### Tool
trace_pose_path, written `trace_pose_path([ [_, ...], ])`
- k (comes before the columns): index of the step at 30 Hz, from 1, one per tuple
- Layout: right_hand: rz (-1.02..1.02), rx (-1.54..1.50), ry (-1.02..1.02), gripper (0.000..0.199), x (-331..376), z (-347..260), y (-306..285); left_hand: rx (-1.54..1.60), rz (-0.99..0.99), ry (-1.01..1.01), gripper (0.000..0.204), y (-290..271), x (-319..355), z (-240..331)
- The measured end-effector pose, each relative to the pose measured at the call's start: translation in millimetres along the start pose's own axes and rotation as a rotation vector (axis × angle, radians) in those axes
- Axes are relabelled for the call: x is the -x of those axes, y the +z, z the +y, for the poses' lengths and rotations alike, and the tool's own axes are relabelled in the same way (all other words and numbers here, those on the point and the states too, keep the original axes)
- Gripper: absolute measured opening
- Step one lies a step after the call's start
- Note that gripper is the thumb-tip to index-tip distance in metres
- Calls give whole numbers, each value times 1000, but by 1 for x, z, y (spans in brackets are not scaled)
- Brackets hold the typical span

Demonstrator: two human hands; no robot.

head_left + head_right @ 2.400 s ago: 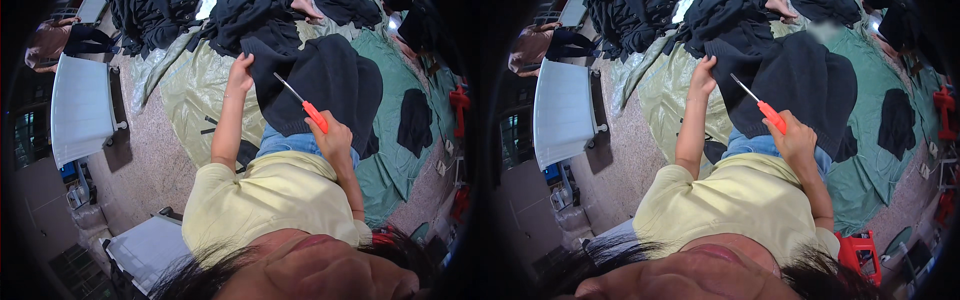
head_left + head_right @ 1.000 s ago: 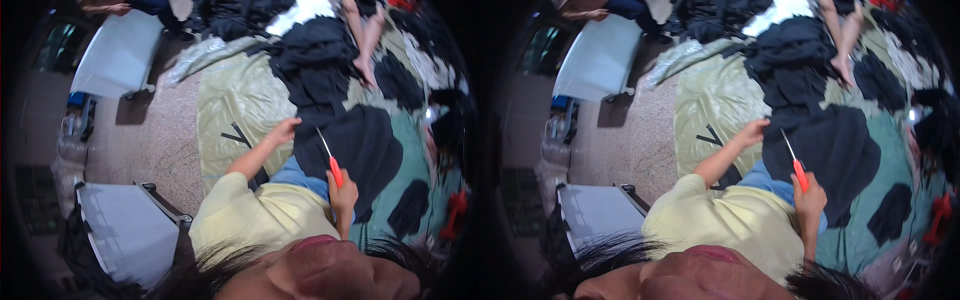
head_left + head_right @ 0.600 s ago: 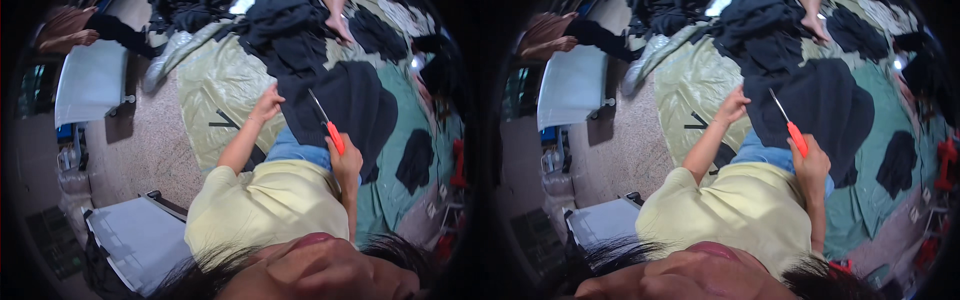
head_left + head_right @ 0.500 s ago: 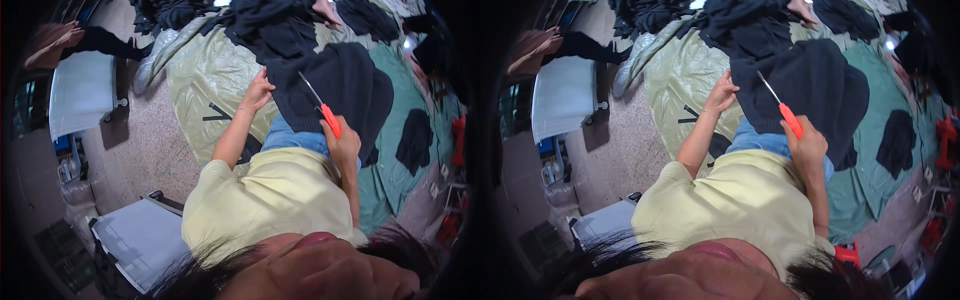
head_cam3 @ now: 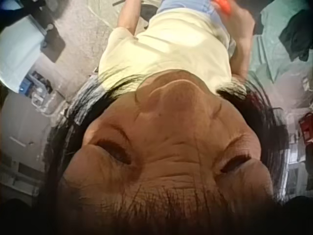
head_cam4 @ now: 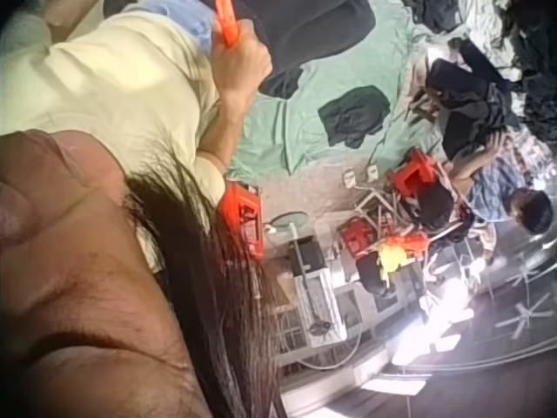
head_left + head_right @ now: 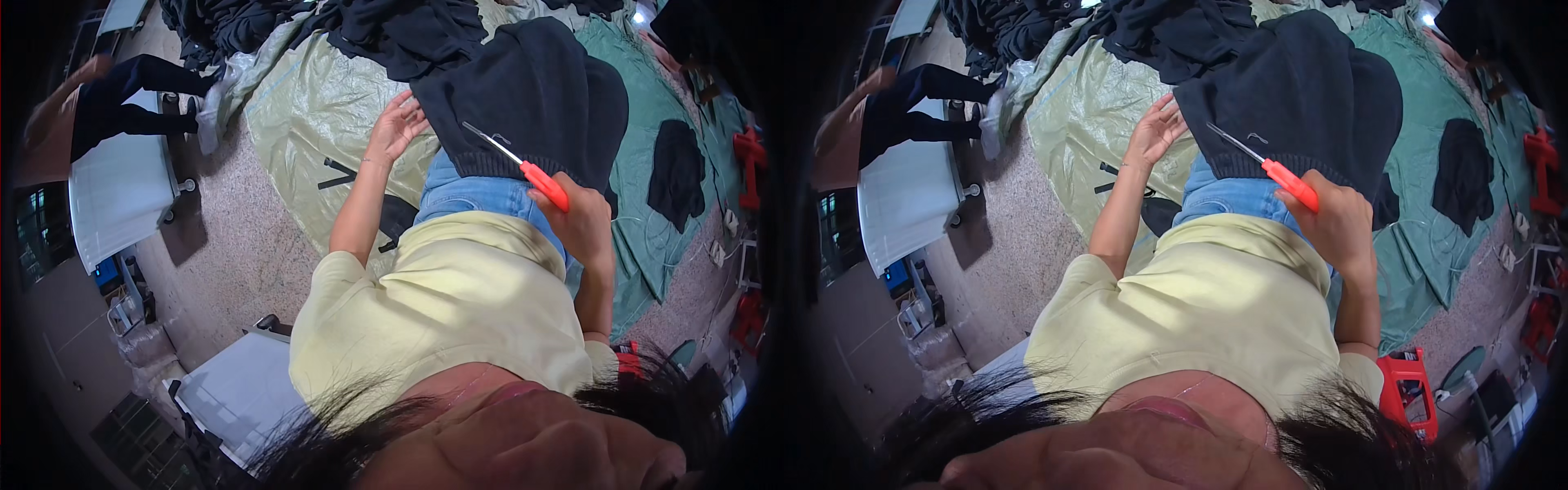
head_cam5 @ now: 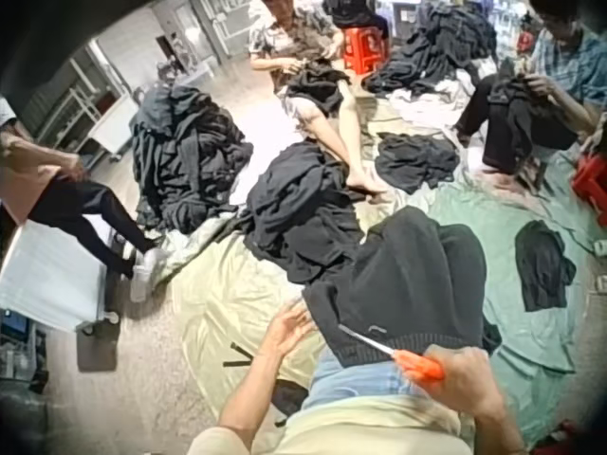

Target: Using scissors to trim threads and finish black garments on a manufacturing floor.

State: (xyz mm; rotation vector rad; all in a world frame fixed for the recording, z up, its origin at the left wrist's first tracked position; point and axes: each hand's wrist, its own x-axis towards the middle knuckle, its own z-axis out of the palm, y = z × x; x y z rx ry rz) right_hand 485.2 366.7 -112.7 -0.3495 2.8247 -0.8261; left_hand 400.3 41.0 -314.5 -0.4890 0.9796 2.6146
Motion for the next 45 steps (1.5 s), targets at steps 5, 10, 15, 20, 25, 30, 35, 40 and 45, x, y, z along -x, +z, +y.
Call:
trace_pose_path([
  [5, 13, 9, 88, 34, 0, 5, -2, -112, -10, -284, 41, 16, 13, -31],
  [10, -59, 73, 4, 33, 10, 24, 5, -330, 18, -148, 49, 38, 25, -26],
  [15, 216, -120, 368, 30, 9, 27, -17, -655, -195, -282, 41, 90, 35, -4],
  [20, 516, -199, 468, 35, 16, 46, -36, -507, -241, 211, 34, 163, 54, 72],
  [25, 857, -183, 519, 38, 45, 87, -64, -148, -480, 826, 28, 201, 88, 227],
  [30, 915, -102, 607, 41, 65, 97, -76, 79, -231, 1030, 19, 165, -38, 398],
  [35, 723, -77, 680, 36, 43, 90, -61, -88, -63, 1377, 11, 110, -134, 556],
  [40, 673, -156, 604, 43, 33, 114, -22, -388, 229, 1067, 31, 105, -209, 407],
  [45, 690, -94, 538, 65, 32, 183, 26, -1010, -380, -231, 22, 151, -89, 79],
])
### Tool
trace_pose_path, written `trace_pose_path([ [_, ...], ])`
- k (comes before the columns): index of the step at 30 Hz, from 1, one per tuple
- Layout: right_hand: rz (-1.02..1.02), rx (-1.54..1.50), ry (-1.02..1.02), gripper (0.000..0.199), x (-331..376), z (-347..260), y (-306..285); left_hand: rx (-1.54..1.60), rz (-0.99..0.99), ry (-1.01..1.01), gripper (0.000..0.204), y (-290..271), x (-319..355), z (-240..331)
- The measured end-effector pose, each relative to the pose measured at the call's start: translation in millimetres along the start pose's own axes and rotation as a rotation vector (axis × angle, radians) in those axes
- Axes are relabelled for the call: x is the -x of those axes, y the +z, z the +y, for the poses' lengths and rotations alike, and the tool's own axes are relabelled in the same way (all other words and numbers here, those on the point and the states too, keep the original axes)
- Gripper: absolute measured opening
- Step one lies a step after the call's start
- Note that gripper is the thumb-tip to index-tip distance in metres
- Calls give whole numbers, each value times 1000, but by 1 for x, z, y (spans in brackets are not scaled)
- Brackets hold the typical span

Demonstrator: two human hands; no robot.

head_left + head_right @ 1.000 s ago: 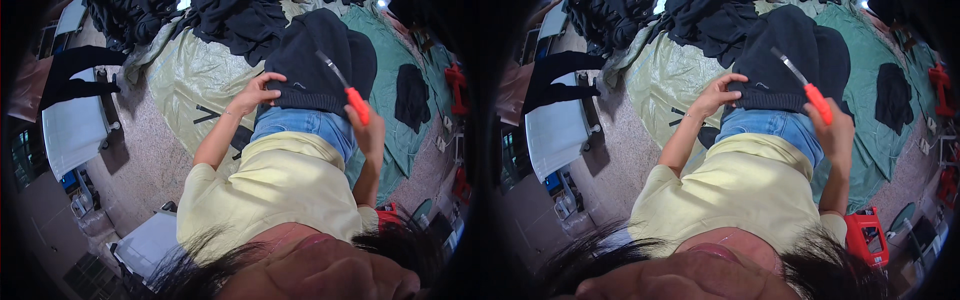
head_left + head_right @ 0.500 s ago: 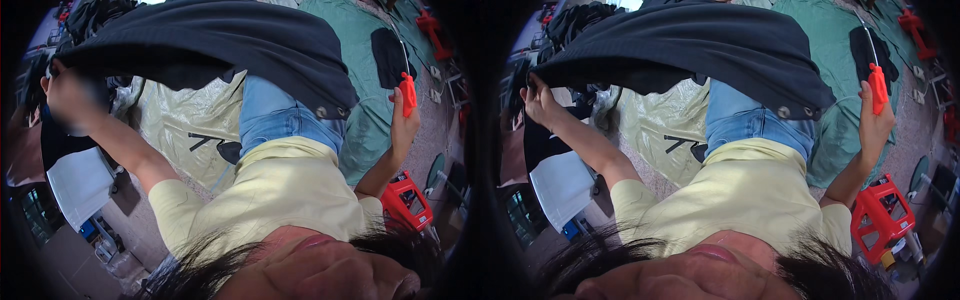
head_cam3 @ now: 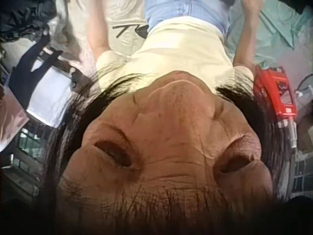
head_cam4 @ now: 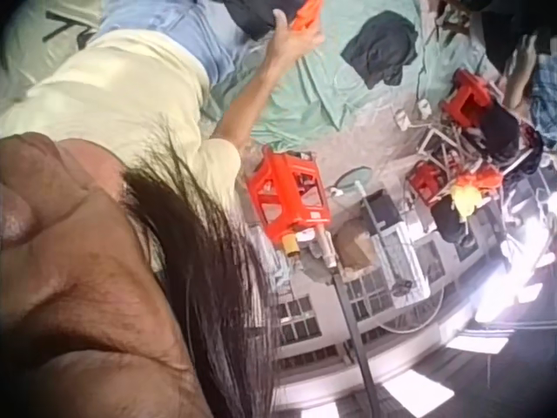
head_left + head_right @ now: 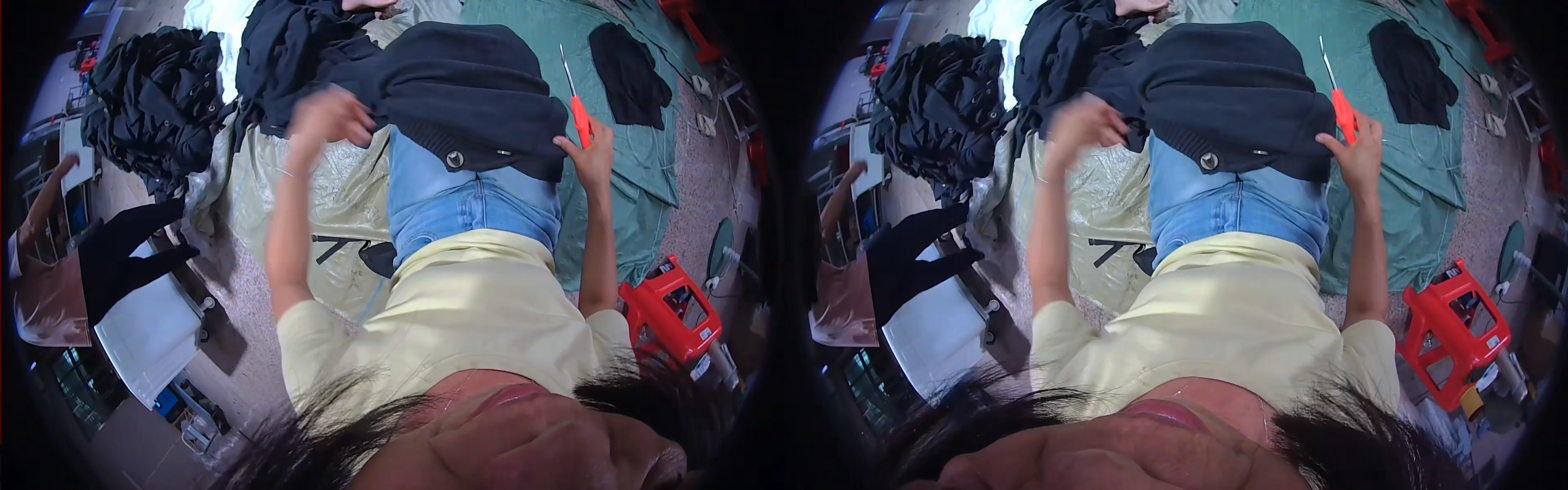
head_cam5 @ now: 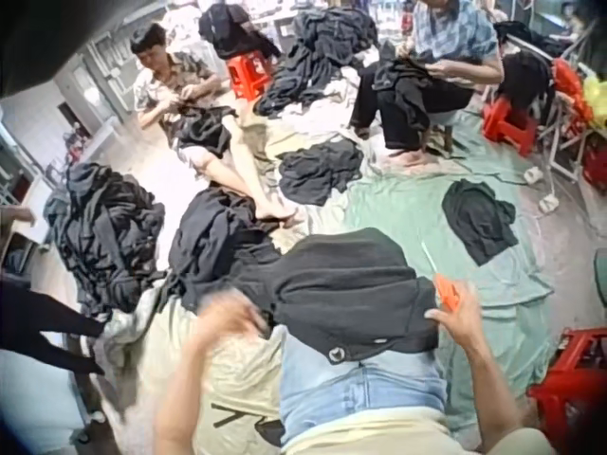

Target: Using scissors to trim threads and finish black garments on a manufacturing floor.

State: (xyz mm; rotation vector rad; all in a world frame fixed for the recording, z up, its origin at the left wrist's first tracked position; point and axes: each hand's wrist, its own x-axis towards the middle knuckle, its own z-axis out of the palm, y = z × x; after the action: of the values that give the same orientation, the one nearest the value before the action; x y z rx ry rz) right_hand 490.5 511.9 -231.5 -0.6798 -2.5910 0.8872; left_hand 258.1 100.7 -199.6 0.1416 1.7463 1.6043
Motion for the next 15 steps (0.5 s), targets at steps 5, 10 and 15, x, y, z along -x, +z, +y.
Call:
trace_pose_path([
  [5, -25, -27, -127, 77, -42, 17, 22, -50, 126, -147, 40, 133, 36, -48],
  [10, -386, -266, -254, 65, -64, 33, 32, -87, 318, 285, 19, 181, 1, -103],
  [15, -333, -77, -165, 43, -43, 6, 31, 608, 207, 239, 18, 183, 33, -52],
])
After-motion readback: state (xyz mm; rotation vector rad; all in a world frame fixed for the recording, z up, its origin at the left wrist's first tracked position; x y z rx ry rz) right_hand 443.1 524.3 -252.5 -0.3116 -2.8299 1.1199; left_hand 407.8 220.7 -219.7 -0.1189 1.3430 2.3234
